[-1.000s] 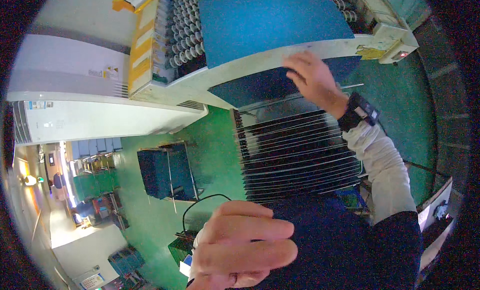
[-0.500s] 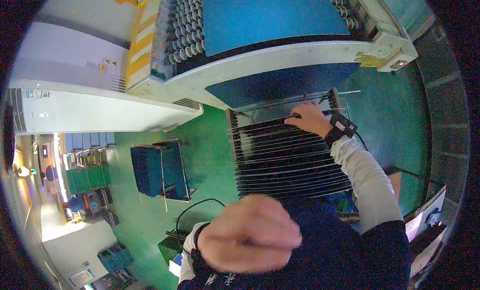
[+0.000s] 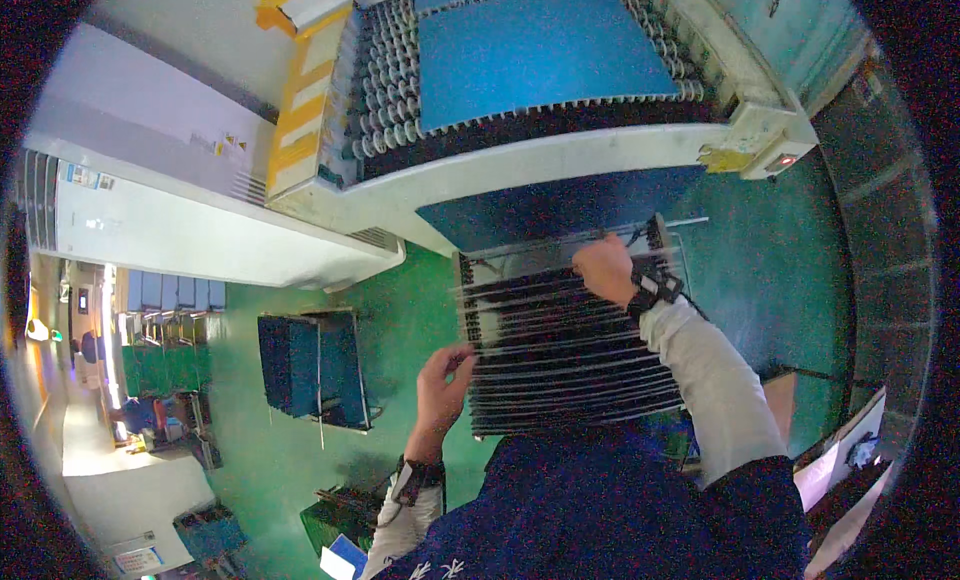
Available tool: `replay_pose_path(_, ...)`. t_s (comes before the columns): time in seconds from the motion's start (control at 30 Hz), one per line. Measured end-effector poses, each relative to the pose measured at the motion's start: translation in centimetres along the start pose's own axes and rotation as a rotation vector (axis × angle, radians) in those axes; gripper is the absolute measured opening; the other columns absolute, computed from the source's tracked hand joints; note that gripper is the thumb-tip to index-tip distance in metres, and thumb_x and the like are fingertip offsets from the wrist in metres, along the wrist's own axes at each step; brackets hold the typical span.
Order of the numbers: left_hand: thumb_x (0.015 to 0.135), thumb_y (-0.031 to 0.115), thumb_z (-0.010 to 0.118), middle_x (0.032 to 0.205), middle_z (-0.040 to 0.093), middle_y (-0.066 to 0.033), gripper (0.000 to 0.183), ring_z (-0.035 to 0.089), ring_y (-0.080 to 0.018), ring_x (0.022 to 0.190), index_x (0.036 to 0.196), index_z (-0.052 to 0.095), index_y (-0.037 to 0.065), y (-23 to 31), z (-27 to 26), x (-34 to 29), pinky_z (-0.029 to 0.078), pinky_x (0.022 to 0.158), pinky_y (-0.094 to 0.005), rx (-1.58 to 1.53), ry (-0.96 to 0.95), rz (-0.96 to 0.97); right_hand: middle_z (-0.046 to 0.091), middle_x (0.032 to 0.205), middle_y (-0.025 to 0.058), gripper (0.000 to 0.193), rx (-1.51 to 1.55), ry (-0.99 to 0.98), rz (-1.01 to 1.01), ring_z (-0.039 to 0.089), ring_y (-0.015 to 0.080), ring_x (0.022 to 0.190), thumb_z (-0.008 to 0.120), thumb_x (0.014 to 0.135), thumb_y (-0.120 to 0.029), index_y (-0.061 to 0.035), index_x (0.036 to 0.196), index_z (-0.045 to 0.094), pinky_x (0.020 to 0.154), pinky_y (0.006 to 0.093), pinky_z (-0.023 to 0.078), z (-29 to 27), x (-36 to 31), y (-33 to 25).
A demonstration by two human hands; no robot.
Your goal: Loading glass or material panels from a vertical rack onto the rollers of a processing machine.
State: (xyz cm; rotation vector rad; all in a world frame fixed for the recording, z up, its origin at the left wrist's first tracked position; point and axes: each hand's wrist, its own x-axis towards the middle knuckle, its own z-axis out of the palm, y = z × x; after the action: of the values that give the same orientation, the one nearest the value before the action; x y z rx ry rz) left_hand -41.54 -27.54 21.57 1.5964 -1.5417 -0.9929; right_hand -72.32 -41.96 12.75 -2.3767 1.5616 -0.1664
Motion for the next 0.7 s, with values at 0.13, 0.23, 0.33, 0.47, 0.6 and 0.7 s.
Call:
replay_pose_path(0.13, 0.089, 0.007, 0.061, 0.089, 0.067, -0.009, 0.019, 0.064, -0.0196, 0.082, 0.105, 0.063, 0.0, -2.4, -0.7, -1.9, 0.05, 0.078, -0.0299, -0.093, 0.097, -0.191, 0.064, 0.07, 0.0096, 0.007, 0.01, 0.141, -0.164, 0.062, 0.0319, 0.072, 0.062, 0.074, -0.015, -0.0102, 0.069, 0.063, 0.074, 0.0443, 0.042, -5.8, -1.2, -2.0)
replay_pose_path(0.23, 0.095, 0.026, 0.057, 0.106, 0.065, -0.0133, 0.033, 0.063, -0.0236, 0.096, 0.111, 0.059, -0.003, -0.7, -0.5, -1.6, 0.048, 0.088, -0.0343, -0.516, 0.053, -0.386, 0.063, 0.07, 0.0089, 0.005, -0.003, 0.189, -0.199, 0.061, 0.0311, 0.072, 0.06, 0.074, -0.012, -0.0098, 0.069, 0.062, 0.072, 0.0439, 0.042, -13.6, -2.8, -4.3)
replay_pose_path(0.33, 0.095, 0.06, 0.04, 0.122, 0.058, -0.0167, 0.068, 0.056, -0.0324, 0.111, 0.123, 0.054, -0.001, 3.6, -0.7, -0.1, 0.043, 0.099, -0.0474, -1.271, -0.034, -0.464, 0.061, 0.07, 0.008, 0.002, 0.015, 0.22, -0.279, 0.06, 0.03, 0.073, 0.059, 0.071, -0.01, -0.0099, 0.069, 0.061, 0.07, 0.0422, 0.043, -20.2, -4.8, -7.5)
replay_pose_path(0.47, 0.084, 0.08, 0.027, 0.131, 0.051, -0.0185, 0.094, 0.048, -0.0379, 0.12, 0.129, 0.049, 0.001, 12.0, -3.5, 0.4, 0.036, 0.103, -0.0544, -1.572, -0.205, -0.475, 0.057, 0.071, 0.0069, 0.008, -0.117, 0.264, -0.375, 0.058, 0.0268, 0.071, 0.059, 0.064, -0.009, -0.0075, 0.072, 0.059, 0.068, 0.0386, 0.045, -25.8, -8.6, -11.4)
replay_pose_path(0.6, 0.085, 0.079, 0.026, 0.139, 0.044, -0.0158, 0.095, 0.041, -0.0374, 0.128, 0.142, 0.033, 0.003, 15.3, -6.3, -1.8, 0.035, 0.103, -0.0573, -1.693, -0.319, -0.297, 0.057, 0.074, 0.0069, 0.016, -0.188, 0.434, -0.381, 0.057, 0.0234, 0.069, 0.06, 0.062, -0.009, -0.0043, 0.077, 0.061, 0.07, 0.0366, 0.048, -30.0, -12.0, -14.2)
replay_pose_path(0.7, 0.083, 0.077, 0.038, 0.138, 0.047, -0.0149, 0.09, 0.047, -0.0375, 0.122, 0.138, 0.042, 0.005, 18.7, -7.1, -2.9, 0.036, 0.103, -0.0583, -1.519, -0.176, -0.324, 0.062, 0.081, 0.0065, 0.023, -0.31, 0.538, -0.422, 0.06, 0.0197, 0.073, 0.063, 0.062, -0.01, -0.0025, 0.084, 0.065, 0.072, 0.0368, 0.051, -31.7, -13.4, -15.1)
